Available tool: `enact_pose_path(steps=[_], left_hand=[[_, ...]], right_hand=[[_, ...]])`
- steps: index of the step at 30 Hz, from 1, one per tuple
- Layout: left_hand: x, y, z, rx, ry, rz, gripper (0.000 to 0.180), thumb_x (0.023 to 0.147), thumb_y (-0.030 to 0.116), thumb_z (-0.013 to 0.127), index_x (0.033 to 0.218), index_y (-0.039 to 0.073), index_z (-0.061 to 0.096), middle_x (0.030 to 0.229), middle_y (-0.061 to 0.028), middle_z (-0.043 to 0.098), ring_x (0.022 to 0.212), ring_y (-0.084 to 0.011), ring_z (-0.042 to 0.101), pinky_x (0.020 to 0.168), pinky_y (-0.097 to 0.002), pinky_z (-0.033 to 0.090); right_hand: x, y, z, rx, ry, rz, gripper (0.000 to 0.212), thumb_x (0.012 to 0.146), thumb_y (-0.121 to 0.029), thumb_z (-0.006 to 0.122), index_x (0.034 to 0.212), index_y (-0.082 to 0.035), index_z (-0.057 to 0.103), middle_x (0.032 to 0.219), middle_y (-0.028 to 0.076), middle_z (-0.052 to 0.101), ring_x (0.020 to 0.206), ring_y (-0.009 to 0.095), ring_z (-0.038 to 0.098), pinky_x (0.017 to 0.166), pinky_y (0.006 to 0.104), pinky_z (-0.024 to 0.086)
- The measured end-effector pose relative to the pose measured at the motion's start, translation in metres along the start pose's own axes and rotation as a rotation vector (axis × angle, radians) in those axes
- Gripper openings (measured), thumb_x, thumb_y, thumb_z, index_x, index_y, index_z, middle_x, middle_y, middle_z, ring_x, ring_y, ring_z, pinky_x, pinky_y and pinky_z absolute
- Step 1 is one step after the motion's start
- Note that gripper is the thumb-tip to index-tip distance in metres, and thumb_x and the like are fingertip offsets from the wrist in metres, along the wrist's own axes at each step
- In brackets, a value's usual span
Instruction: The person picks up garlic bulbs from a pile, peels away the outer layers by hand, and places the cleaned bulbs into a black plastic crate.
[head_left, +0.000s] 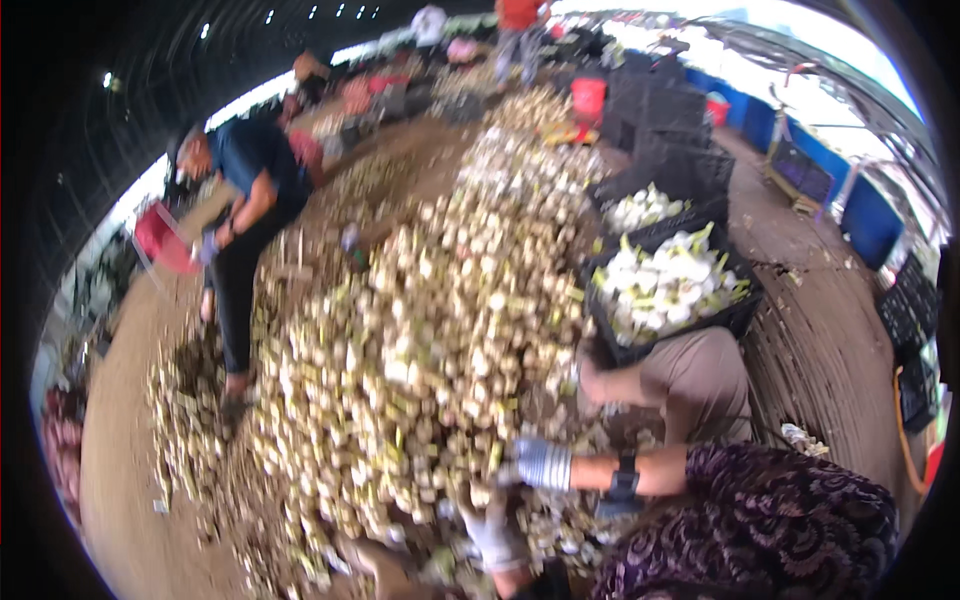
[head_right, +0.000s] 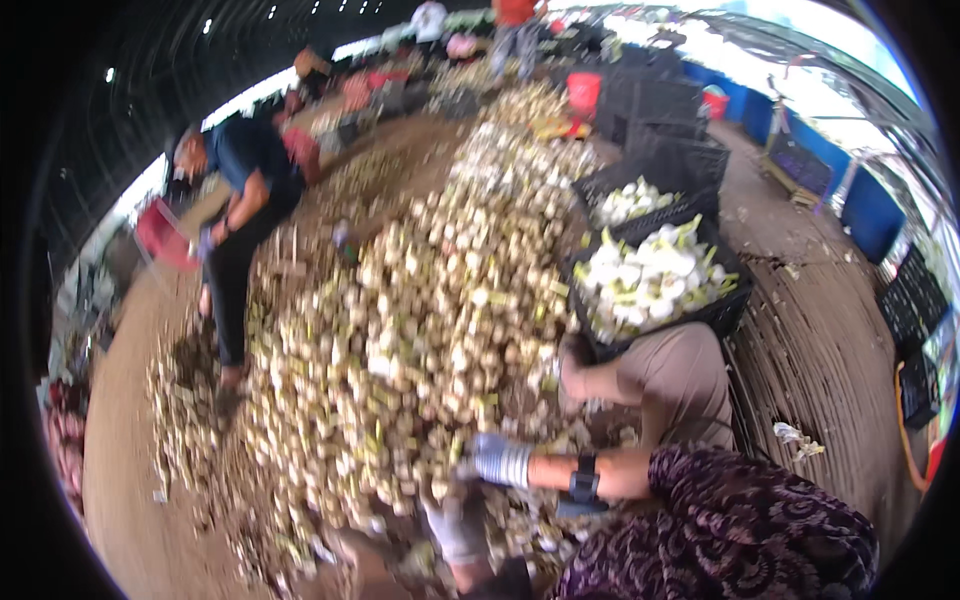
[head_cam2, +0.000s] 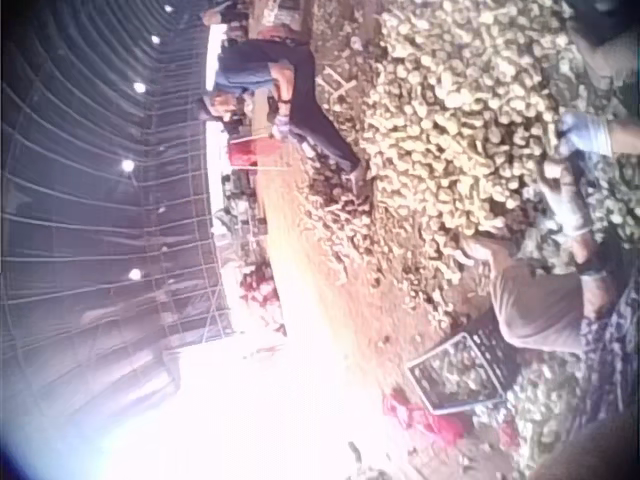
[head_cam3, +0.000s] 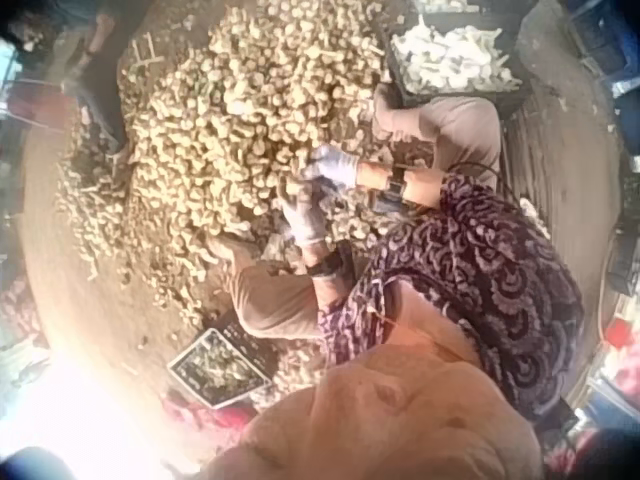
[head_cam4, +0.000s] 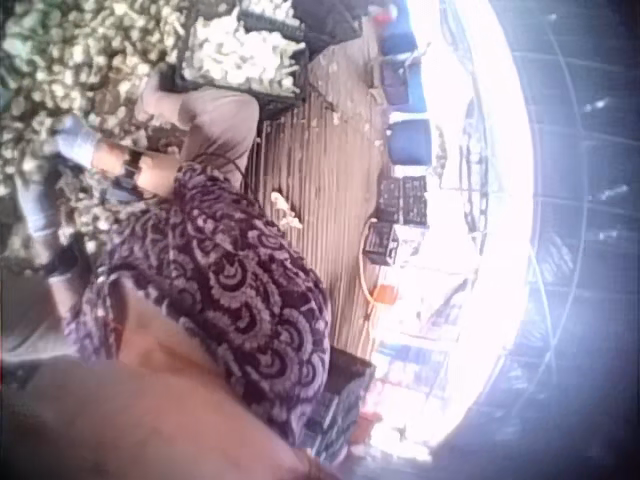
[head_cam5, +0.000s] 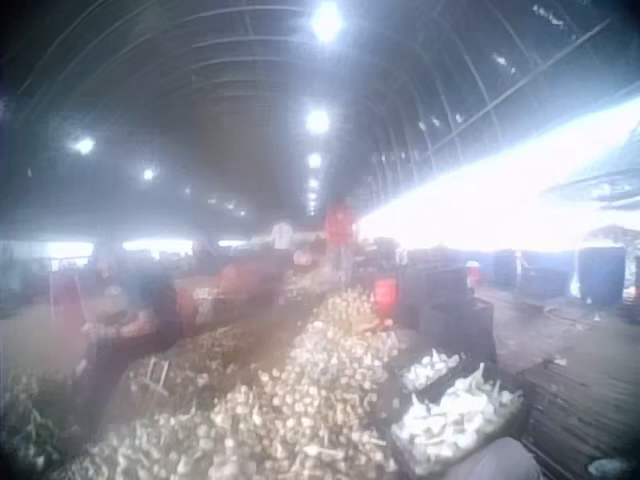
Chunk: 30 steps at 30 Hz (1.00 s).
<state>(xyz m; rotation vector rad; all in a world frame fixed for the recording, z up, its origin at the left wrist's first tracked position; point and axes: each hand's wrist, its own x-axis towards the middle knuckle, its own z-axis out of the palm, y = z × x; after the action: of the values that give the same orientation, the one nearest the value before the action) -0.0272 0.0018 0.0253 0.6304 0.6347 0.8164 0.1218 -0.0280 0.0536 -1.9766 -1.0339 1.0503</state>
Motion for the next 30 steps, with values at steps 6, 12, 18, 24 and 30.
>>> enact_pose_path(steps=[6,12,18,24,30], left_hand=[[0.002,0.006,0.011,-0.046,0.014,0.118,0.054,0.074,0.018,0.069,0.118,0.000,0.044,0.090,-0.0083,0.057,0.077,-0.0177,0.057,0.059,-0.0284,0.050],[-0.009,0.015,0.011,-0.178,0.181,-0.256,0.048,0.075,0.042,0.060,0.106,0.006,0.052,0.090,-0.0084,0.058,0.074,-0.0195,0.056,0.061,-0.0283,0.049],[-0.005,0.011,0.008,-0.146,0.244,-0.220,0.040,0.077,0.043,0.055,0.097,0.008,0.055,0.083,-0.0066,0.058,0.074,-0.0197,0.057,0.052,-0.0339,0.048],[-0.003,0.005,0.010,-0.047,0.107,0.027,0.058,0.077,0.030,0.068,0.120,0.003,0.041,0.109,-0.0087,0.052,0.095,-0.0177,0.053,0.086,-0.0314,0.043],[-0.010,0.004,-0.004,0.134,0.065,0.122,0.048,0.072,0.013,0.068,0.114,-0.002,0.047,0.100,-0.0070,0.057,0.087,-0.0177,0.056,0.081,-0.0301,0.044]], right_hand=[[-0.004,-0.009,-0.007,0.581,-0.128,-0.163,0.022,0.068,-0.007,0.068,0.089,0.001,0.064,0.079,0.005,0.064,0.070,0.011,0.057,0.063,0.0227,0.047],[-0.004,-0.006,-0.005,0.101,-0.040,-0.400,0.020,0.068,-0.003,0.061,0.087,-0.003,0.063,0.080,0.009,0.064,0.073,0.017,0.060,0.069,0.0291,0.048],[-0.010,-0.012,-0.002,-0.295,0.171,-0.634,0.017,0.066,-0.003,0.062,0.083,-0.005,0.065,0.078,0.009,0.063,0.071,0.020,0.061,0.067,0.0301,0.048],[0.009,0.030,0.008,0.377,-0.018,-0.182,0.015,0.067,0.003,0.061,0.081,-0.001,0.060,0.070,0.001,0.060,0.064,0.009,0.054,0.055,0.0214,0.043],[-0.005,0.025,0.002,0.687,-0.259,-0.036,0.012,0.066,0.000,0.066,0.076,0.001,0.060,0.065,0.005,0.061,0.059,0.012,0.054,0.056,0.0254,0.043]])
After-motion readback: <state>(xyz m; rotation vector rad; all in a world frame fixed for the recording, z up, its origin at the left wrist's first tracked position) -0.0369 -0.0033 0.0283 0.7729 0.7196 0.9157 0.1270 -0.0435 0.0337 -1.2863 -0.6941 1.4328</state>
